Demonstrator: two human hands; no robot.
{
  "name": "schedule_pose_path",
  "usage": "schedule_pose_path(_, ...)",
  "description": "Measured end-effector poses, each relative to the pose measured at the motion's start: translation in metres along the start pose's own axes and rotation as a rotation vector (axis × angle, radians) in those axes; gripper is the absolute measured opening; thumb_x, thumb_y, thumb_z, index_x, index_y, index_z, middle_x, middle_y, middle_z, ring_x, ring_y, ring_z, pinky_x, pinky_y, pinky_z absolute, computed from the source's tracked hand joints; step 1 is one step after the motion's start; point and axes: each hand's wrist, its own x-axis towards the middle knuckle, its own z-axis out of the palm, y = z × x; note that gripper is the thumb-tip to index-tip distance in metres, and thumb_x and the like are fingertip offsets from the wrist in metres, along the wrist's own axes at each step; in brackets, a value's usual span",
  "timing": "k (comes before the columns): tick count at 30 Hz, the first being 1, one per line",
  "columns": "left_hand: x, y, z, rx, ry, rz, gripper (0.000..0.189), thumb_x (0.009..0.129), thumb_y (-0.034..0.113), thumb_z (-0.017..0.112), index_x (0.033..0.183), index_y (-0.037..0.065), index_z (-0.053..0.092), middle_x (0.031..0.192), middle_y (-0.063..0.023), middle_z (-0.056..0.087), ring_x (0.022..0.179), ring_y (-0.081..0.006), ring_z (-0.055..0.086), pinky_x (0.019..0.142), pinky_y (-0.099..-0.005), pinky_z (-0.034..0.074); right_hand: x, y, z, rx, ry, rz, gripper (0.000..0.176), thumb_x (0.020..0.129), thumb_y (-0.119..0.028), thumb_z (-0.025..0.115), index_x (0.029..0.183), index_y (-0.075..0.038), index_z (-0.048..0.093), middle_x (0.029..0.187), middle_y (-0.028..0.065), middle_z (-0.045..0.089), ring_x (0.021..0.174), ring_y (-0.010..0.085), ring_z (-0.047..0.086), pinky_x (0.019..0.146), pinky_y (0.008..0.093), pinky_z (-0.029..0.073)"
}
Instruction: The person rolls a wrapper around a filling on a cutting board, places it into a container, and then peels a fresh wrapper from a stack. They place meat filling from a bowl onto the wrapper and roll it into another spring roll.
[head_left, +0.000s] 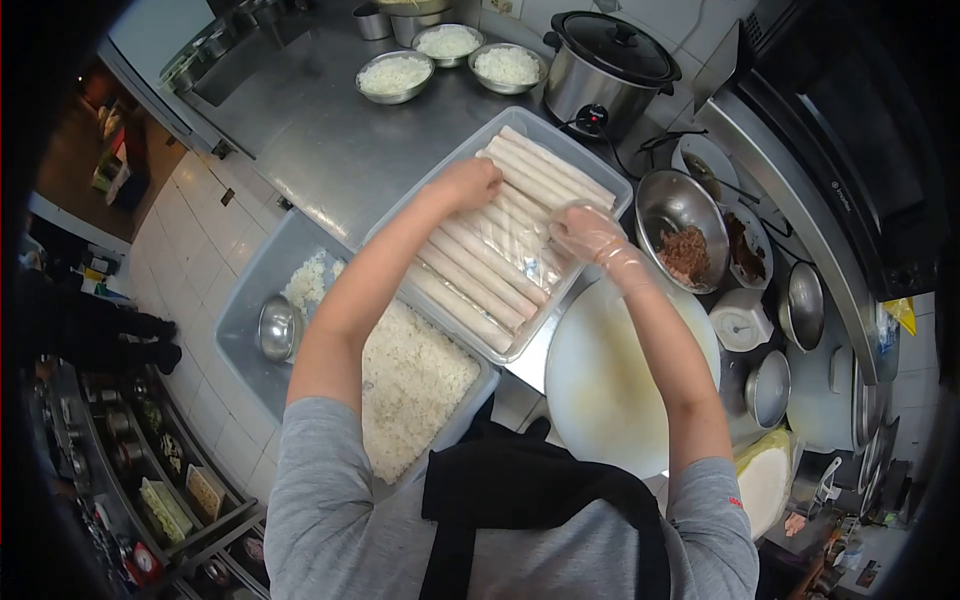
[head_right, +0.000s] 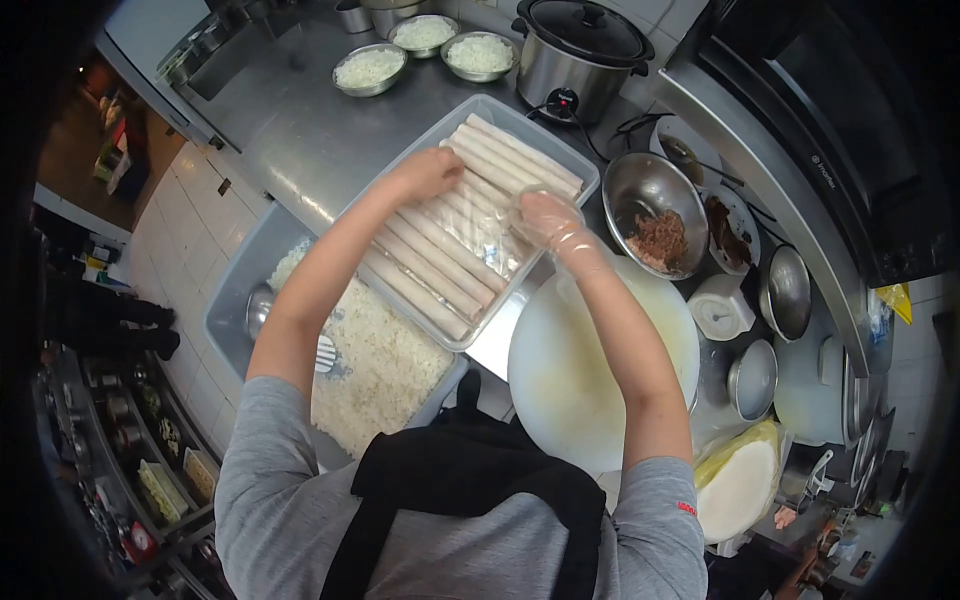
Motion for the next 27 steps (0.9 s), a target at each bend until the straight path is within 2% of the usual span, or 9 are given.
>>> schedule_pose_path(3,-0.006,-0.013,-0.016,-0.082,-0.202,0.013,0.019,0.083,0.018,0.062,0.094,0.003,0.066,0.09,-0.0112,0.066,0.087,-0.0264,0.062,0.078,-0.0356,0.048,-0.007,-0.013,-0.003,0.318,0.101,-0.101,0.021,0.079,-0.021,0.056,0.081,-0.001,0.061,0.081,0.023,0.061,0.081,0.039,0.061,0.076,0.046,0.046)
schedule_pose_path(6,-0.026,-0.013,-0.031,-0.241,-0.369,0.058,0.016,0.082,0.018,0.064,0.087,0.003,0.065,0.078,-0.0079,0.066,0.078,-0.021,0.062,0.071,-0.033,0.048,-0.02,-0.046,-0.007,0.423,-0.118,-0.147,0.021,0.078,-0.021,0.056,0.083,-0.001,0.061,0.083,0.0223,0.062,0.082,0.0381,0.06,0.075,0.0439,0.046)
schedule_pose_path(9,-0.033,-0.019,-0.02,-0.211,-0.442,0.042,0.017,0.082,0.02,0.065,0.088,0.004,0.065,0.08,-0.0063,0.066,0.077,-0.0177,0.06,0.071,-0.0323,0.047,-0.013,-0.054,0.01,0.427,-0.178,-0.132,0.026,0.078,-0.024,0.056,0.088,-0.001,0.063,0.09,0.021,0.064,0.086,0.0362,0.061,0.078,0.0409,0.047)
schedule_pose_path(16,-0.039,-0.017,-0.023,-0.211,-0.496,-0.027,0.022,0.085,0.025,0.062,0.091,0.005,0.063,0.082,-0.0065,0.065,0.075,-0.0189,0.059,0.071,-0.0323,0.047,-0.003,-0.052,0.016,0.496,-0.245,-0.09,0.033,0.08,-0.031,0.058,0.092,0.0,0.06,0.088,0.0174,0.062,0.084,0.0305,0.06,0.074,0.0385,0.046)
schedule_pose_path(19,-0.038,-0.016,-0.023,-0.198,-0.382,-0.005,0.022,0.085,0.025,0.062,0.091,0.004,0.062,0.08,-0.0065,0.064,0.073,-0.0185,0.058,0.069,-0.0326,0.046,-0.008,-0.058,0.012,0.409,-0.194,-0.075,0.029,0.079,-0.026,0.056,0.09,0.001,0.061,0.093,0.0226,0.063,0.091,0.0373,0.06,0.08,0.043,0.046)
schedule_pose_path(21,-0.042,-0.016,-0.022,-0.189,-0.219,0.062,0.021,0.084,0.024,0.062,0.09,0.004,0.063,0.079,-0.0072,0.064,0.073,-0.0183,0.057,0.069,-0.0329,0.045,-0.017,-0.067,0.012,0.343,0.06,-0.127,0.026,0.08,-0.024,0.056,0.088,0.001,0.061,0.092,0.023,0.063,0.09,0.0384,0.06,0.08,0.0447,0.046)
schedule_pose_path(22,-0.048,-0.007,-0.032,-0.204,-0.265,0.057,0.02,0.084,0.023,0.063,0.09,0.004,0.063,0.08,-0.0077,0.064,0.073,-0.0188,0.057,0.07,-0.033,0.045,-0.024,-0.072,0.014,0.311,0.184,-0.149,0.025,0.081,-0.023,0.056,0.087,0.001,0.06,0.091,0.0231,0.063,0.089,0.0389,0.06,0.08,0.0456,0.045)
schedule_pose_path(25,-0.07,0.007,-0.05,-0.242,-0.412,0.024,0.019,0.083,0.021,0.064,0.089,0.004,0.064,0.083,-0.0094,0.063,0.076,-0.0208,0.058,0.07,-0.0336,0.046,-0.041,-0.089,0.011,0.463,0.009,-0.133,0.022,0.082,-0.02,0.055,0.084,0.001,0.059,0.088,0.0227,0.063,0.087,0.0401,0.06,0.081,0.047,0.045)
schedule_pose_path(27,-0.085,0.008,-0.048,-0.256,-0.522,-0.015,0.018,0.082,0.02,0.064,0.089,0.003,0.065,0.085,-0.0104,0.063,0.078,-0.0228,0.059,0.07,-0.0342,0.047,-0.052,-0.103,0.011,0.354,-0.034,-0.136,0.021,0.081,-0.02,0.055,0.084,0.001,0.059,0.086,0.0223,0.063,0.086,0.04,0.06,0.081,0.0471,0.046)
